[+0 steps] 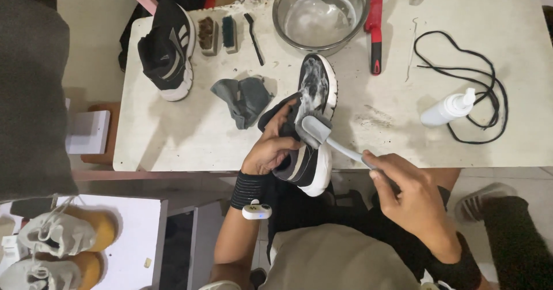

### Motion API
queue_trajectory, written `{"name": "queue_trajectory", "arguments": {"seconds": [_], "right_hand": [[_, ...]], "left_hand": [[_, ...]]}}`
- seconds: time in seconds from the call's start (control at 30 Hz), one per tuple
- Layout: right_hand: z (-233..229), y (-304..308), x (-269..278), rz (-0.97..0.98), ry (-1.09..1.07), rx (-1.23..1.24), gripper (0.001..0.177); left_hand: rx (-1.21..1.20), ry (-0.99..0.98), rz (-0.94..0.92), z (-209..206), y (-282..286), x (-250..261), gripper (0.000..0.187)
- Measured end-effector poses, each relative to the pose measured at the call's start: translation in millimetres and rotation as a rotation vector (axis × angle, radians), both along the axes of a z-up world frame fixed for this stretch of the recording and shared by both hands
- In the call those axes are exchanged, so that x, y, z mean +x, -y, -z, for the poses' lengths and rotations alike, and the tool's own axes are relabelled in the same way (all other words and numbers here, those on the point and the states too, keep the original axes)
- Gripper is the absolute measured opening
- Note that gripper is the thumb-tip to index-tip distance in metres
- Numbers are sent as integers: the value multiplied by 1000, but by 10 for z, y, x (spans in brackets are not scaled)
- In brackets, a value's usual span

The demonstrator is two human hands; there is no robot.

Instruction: The person wipes a black and white sneaker with a gray cloth, then applies a white cleaning liquid from a bottle onto the shoe. They use a white brush to scrub the shoe's upper and sole, creating foam. The person continues scrubbing different areas of the shoe throughout the clip.

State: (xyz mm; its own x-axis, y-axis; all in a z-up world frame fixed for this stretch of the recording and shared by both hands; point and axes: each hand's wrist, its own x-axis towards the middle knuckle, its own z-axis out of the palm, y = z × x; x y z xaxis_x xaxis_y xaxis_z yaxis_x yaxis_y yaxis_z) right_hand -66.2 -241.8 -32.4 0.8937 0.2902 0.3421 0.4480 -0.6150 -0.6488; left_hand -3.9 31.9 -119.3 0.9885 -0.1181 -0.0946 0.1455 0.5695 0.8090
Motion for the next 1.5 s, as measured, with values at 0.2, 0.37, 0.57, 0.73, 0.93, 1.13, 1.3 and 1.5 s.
{"name": "queue_trajectory", "arguments": {"seconds": [0.2,0.37,0.57,0.73,0.93,1.13,1.3,1.5], "right_hand": [[195,-151,321,45,216,-60,24],[153,-181,126,-4,84,40,23],[296,-101,135,39,140,29,23],[380,-172,262,85,274,23,24],[302,-16,23,-63,55,23,30],[280,-173,456,141,289,-64,22],[246,-227,413,74,218,56,23],[256,-99,69,42,98,62,24]], "left_hand": [[-50,32,-17,-50,102,-35,100],[-117,34,15,287,-73,-45,99],[-7,61,83,-131,-61,-122,107],[40,121,110,-127,-56,-95,114],[228,-85,274,-159,-135,-164,107],[201,70,63,24,-47,-180,109],[243,-34,15,282,-92,-229,105],[290,-89,20,61,-65,-280,103]]}}
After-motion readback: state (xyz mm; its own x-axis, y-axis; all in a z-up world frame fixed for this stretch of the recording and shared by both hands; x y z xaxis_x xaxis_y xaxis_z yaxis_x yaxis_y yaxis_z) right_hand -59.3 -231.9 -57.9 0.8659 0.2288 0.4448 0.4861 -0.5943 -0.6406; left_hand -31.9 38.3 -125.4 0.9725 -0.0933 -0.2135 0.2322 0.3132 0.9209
